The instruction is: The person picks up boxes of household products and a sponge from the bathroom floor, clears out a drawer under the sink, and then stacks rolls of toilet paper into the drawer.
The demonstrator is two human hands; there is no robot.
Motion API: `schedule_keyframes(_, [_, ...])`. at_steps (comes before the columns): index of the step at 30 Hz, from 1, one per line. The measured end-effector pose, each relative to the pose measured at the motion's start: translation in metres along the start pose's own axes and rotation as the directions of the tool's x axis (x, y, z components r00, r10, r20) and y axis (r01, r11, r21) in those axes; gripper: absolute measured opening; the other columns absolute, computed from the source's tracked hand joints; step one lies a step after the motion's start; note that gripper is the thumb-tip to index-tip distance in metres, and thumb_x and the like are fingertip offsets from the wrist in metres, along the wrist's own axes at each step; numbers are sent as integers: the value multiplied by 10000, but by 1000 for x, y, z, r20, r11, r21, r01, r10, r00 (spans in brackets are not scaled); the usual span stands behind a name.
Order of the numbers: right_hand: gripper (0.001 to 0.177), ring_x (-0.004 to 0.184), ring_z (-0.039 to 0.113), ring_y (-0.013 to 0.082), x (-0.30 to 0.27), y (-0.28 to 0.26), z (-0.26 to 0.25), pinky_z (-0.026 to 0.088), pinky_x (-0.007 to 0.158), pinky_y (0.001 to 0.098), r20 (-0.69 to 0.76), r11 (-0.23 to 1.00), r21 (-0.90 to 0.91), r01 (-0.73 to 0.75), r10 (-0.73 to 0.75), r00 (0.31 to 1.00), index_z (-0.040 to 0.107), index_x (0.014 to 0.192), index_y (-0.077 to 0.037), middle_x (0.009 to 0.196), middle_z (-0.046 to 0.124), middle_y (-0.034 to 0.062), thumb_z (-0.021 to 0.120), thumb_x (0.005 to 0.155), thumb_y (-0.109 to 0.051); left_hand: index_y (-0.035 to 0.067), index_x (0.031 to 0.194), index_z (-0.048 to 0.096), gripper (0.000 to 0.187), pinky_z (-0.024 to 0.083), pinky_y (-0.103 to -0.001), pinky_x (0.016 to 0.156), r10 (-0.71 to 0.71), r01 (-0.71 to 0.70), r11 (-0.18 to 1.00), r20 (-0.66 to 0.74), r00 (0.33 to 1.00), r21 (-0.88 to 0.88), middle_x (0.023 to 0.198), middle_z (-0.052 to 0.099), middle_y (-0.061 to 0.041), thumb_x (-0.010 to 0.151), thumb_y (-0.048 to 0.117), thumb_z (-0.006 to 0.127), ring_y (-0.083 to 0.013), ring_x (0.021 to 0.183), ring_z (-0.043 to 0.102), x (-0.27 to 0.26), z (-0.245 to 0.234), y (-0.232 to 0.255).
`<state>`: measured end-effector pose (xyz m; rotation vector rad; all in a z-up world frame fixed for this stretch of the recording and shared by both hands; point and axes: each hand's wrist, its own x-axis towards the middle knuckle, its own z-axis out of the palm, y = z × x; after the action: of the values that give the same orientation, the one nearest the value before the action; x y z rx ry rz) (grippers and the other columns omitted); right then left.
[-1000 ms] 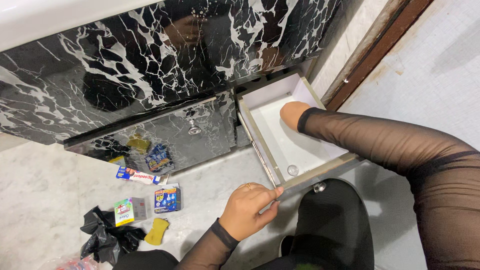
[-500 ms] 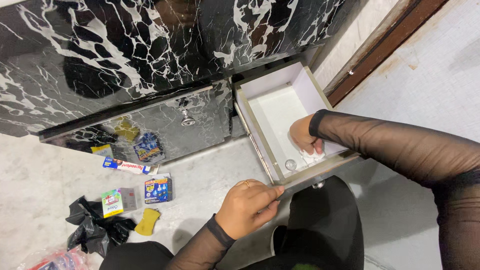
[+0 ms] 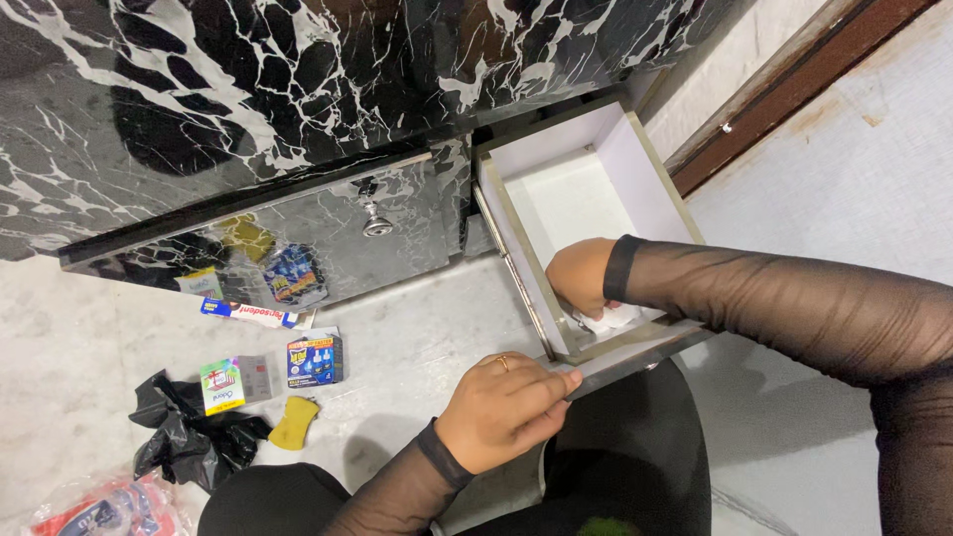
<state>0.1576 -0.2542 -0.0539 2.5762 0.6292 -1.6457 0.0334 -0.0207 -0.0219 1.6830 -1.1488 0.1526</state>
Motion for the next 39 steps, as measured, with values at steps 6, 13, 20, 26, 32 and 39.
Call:
schedule_keyframes(6, [121, 734, 722, 329, 1, -4, 8, 560, 663, 434, -269, 991, -129, -36, -1, 963, 782, 839, -59, 775, 740, 177, 723, 736, -39, 61, 1250, 686, 408, 577, -372, 893, 3, -3, 1000, 6, 1000, 2, 987, 719, -48, 855, 43, 787, -236, 906, 706, -4, 0, -5])
schedule_keyframes(13, [264, 791, 715, 352, -7, 0, -8, 563, 701, 433, -417, 980, -196, 30, -111, 902, 805, 929, -105, 830, 748, 156, 689, 717, 1, 75, 1251, 682, 392, 576, -360, 916, -5, 5, 1000, 4, 1000, 24, 1007, 729, -35, 871, 67, 776, -228, 909, 702, -7, 0, -5])
schedule_keyframes(20, [174, 534, 714, 173, 4, -4, 11, 564, 497, 308, -210, 942, 322, 95, -27, 977, 780, 906, 0, 641, 731, 126, 779, 744, -63, 80, 1246, 687, 403, 570, -361, 883, 6, -5, 999, -18, 1000, 41, 962, 713, -42, 856, 69, 788, -242, 880, 693, -6, 1, -3])
schedule_keyframes(26, [249, 527, 654, 184, 16, 10, 21, 523, 494, 332, -26, 967, 240, -81, 90, 996, 791, 878, 49, 656, 709, 116, 876, 749, -146, 80, 1237, 688, 404, 568, -364, 861, 6, -5, 998, -10, 1000, 61, 909, 691, -49, 847, 67, 793, -246, 859, 687, -5, 4, 2])
schedule_keyframes(32, [211, 642, 675, 211, 33, 40, 23, 555, 595, 362, 196, 969, -42, -243, 247, 949, 774, 962, -140, 757, 730, 98, 867, 775, -167, 75, 1234, 692, 373, 580, -356, 881, 4, -3, 998, -16, 1000, 61, 884, 686, -41, 873, 61, 783, -228, 847, 694, -6, 3, 7])
schedule_keyframes(39, [174, 834, 749, 340, 7, 84, 28, 578, 733, 432, -389, 912, -296, -284, 156, 908, 820, 906, -23, 868, 760, 199, 785, 737, -49, 67, 1210, 684, 329, 573, -358, 855, -10, 11, 1000, -40, 999, 29, 894, 707, -45, 893, 44, 770, -228, 842, 716, -5, 5, 11])
